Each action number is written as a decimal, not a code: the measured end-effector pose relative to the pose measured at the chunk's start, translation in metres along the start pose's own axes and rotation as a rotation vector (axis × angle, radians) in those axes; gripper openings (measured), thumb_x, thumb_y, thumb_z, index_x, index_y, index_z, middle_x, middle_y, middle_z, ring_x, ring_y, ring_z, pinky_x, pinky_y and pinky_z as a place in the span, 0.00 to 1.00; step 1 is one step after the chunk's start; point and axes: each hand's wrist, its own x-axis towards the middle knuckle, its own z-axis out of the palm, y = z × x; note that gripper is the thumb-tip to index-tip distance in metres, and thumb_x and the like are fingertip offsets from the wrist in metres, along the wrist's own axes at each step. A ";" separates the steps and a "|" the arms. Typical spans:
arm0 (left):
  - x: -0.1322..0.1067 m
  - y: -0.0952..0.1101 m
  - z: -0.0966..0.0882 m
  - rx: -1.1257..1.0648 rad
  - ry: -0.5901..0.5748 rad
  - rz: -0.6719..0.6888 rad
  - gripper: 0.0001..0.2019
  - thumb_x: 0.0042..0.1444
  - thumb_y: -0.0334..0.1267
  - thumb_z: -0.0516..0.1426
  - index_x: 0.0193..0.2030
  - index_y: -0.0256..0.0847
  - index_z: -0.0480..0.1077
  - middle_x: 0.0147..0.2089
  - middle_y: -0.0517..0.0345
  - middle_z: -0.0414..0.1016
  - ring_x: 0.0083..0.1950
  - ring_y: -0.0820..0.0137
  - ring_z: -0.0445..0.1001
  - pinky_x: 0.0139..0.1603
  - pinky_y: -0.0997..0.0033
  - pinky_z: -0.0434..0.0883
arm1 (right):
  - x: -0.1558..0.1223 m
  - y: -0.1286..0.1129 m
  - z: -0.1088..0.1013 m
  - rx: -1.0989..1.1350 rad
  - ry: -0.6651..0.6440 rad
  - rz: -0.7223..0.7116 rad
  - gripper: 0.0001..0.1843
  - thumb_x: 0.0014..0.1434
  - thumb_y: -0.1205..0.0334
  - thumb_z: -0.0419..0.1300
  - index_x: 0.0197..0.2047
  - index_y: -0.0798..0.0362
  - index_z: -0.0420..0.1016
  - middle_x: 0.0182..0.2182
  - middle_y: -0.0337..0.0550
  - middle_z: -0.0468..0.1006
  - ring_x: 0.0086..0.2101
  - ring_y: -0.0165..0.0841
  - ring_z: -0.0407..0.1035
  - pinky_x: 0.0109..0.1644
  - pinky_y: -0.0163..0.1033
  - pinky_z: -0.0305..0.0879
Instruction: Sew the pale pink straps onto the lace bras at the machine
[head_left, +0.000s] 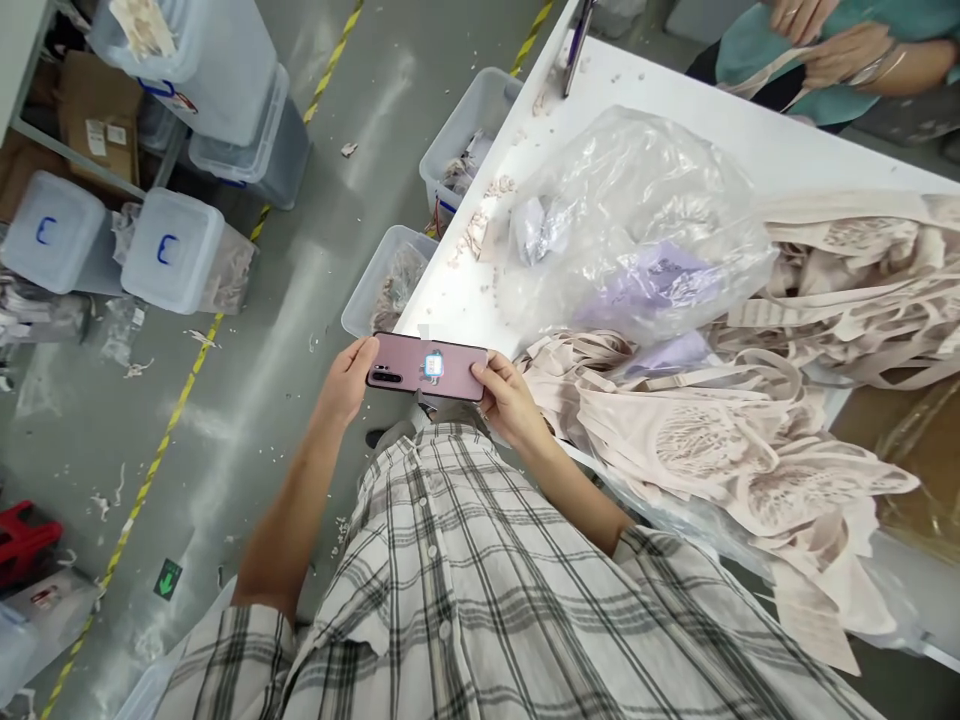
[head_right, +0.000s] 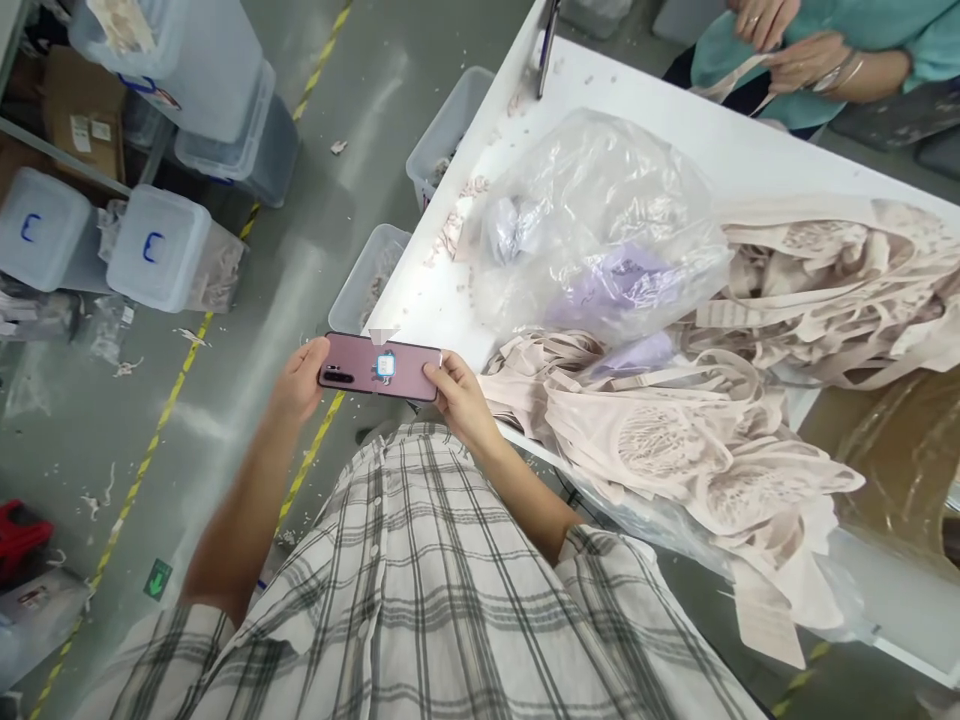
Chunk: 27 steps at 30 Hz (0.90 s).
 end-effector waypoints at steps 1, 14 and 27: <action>0.002 0.000 0.000 0.002 0.012 0.009 0.18 0.58 0.54 0.61 0.31 0.39 0.72 0.29 0.60 0.70 0.32 0.72 0.69 0.32 0.74 0.68 | -0.001 0.000 0.001 0.012 0.001 -0.003 0.13 0.53 0.54 0.69 0.39 0.47 0.73 0.40 0.35 0.79 0.38 0.29 0.73 0.39 0.31 0.72; 0.025 0.006 0.018 -0.131 0.208 -0.047 0.24 0.56 0.61 0.59 0.35 0.37 0.77 0.27 0.59 0.74 0.29 0.72 0.71 0.28 0.74 0.65 | -0.014 0.003 0.007 0.132 -0.016 0.042 0.14 0.53 0.59 0.70 0.42 0.47 0.74 0.37 0.32 0.77 0.29 0.23 0.69 0.30 0.27 0.70; 0.027 0.013 0.039 -0.257 0.140 -0.052 0.27 0.58 0.64 0.55 0.35 0.38 0.75 0.29 0.58 0.75 0.32 0.70 0.74 0.31 0.74 0.68 | -0.021 0.014 0.015 0.207 -0.067 0.110 0.18 0.50 0.60 0.73 0.43 0.46 0.74 0.40 0.34 0.80 0.36 0.27 0.75 0.39 0.32 0.78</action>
